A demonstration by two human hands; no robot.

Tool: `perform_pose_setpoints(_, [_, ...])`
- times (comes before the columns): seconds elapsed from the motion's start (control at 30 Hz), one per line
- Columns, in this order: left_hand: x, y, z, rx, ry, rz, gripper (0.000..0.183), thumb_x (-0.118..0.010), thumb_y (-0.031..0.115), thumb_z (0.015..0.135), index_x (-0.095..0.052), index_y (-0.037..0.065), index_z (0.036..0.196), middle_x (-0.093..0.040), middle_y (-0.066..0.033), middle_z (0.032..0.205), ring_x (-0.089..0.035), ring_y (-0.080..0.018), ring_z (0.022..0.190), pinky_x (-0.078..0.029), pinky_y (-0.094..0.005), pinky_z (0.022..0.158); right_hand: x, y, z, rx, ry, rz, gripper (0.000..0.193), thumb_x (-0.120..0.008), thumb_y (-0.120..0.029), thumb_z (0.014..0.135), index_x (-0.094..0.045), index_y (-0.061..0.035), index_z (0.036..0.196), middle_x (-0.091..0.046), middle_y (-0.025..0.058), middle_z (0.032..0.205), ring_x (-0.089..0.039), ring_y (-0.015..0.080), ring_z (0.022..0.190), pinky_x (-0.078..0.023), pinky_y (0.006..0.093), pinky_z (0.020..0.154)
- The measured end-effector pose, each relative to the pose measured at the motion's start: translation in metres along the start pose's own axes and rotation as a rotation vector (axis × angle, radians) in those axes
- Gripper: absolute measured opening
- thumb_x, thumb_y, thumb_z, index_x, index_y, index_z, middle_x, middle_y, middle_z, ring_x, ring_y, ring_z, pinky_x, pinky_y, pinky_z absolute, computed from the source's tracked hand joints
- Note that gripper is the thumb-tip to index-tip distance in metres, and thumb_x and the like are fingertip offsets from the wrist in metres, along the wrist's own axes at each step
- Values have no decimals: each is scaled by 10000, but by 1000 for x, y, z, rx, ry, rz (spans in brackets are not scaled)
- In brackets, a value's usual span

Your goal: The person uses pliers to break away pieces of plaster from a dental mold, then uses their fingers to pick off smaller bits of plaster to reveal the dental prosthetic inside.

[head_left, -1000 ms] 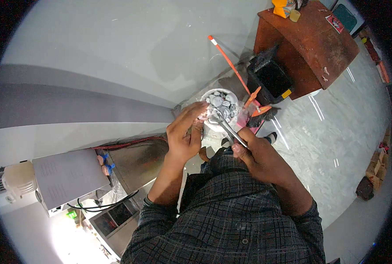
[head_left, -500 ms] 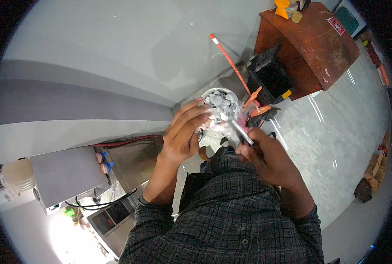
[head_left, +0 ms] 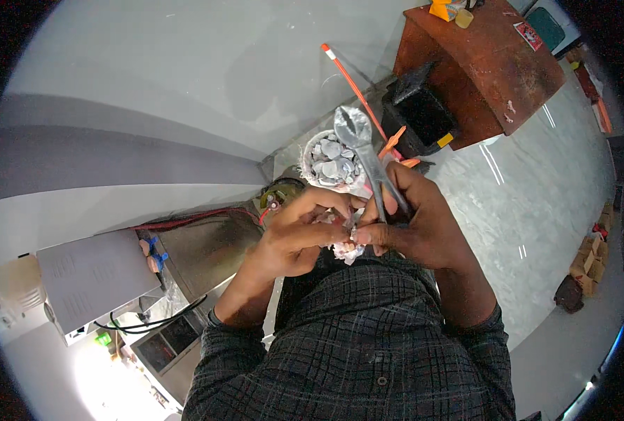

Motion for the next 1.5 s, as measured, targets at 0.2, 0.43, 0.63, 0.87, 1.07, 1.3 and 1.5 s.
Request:
perform_pose_setpoints(0.2, [7, 4, -1, -210, 180, 201, 248, -612, -211, 737, -697, -51, 906, -589, -187, 1083, -621, -409, 1117, -534, -501, 952, 10, 10, 13, 210, 227, -295, 288, -752, -96, 840, -469, -56, 877, -609, 51, 839, -582, 92, 719, -467, 240, 632])
perform_pose_setpoints(0.43, [33, 10, -5, -286, 358, 475, 171, -608, -171, 780, -678, -81, 907, -623, -208, 1055, -639, -420, 1077, -517, -534, 967, 14, 10, -15, 225, -20, -330, 104, -581, -96, 967, -552, -4, 1007, -663, 102, 895, -650, 163, 765, -534, 334, 717])
perform_pose_setpoints(0.63, [42, 14, -8, -291, 375, 550, 150, -592, -137, 777, -679, -80, 885, -689, -215, 997, -628, -440, 1110, -503, -510, 969, 7, 3, -29, 226, -133, -628, 200, -655, -153, 922, -608, 2, 1040, -678, 137, 907, -686, 265, 795, -530, 361, 713])
perform_pose_setpoints(0.87, [38, 20, -3, -292, 327, 552, 90, -637, -99, 786, -680, -73, 862, -702, -205, 1003, -623, -443, 1121, -503, -506, 966, 8, 1, -30, 299, -143, -696, 218, -676, -151, 899, -609, -5, 1046, -646, 150, 861, -671, 311, 773, -507, 378, 671])
perform_pose_setpoints(1.07, [32, 26, -1, -327, 260, 692, 91, -728, -66, 757, -674, -52, 829, -701, -178, 1009, -621, -412, 1135, -568, -453, 885, 9, 2, -31, 109, -204, -716, 220, -597, -232, 946, -537, -55, 1062, -635, 194, 891, -640, 424, 846, -504, 482, 717])
perform_pose_setpoints(1.3, [26, 19, -4, -359, 65, 831, 151, -759, -54, 717, -696, -36, 853, -707, -166, 998, -650, -376, 1087, -547, -451, 938, 5, -6, -30, 111, -80, -992, 200, -631, -187, 910, -574, -52, 1047, -646, 173, 883, -657, 372, 828, -502, 460, 708])
perform_pose_setpoints(1.5, [36, 6, -5, -236, 224, 798, 203, -673, -118, 752, -665, -62, 947, -696, -179, 996, -648, -407, 1082, -538, -487, 933, 17, 1, -32, 148, 24, -835, 244, -600, -238, 947, -532, -60, 1100, -661, 170, 912, -657, 397, 880, -516, 471, 757])
Point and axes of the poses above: each hand's wrist, its own z-axis towards the middle knuckle, its own x-axis out of the back of the hand, y = z × x, the point moved 5 cm from there along z, towards the middle knuckle
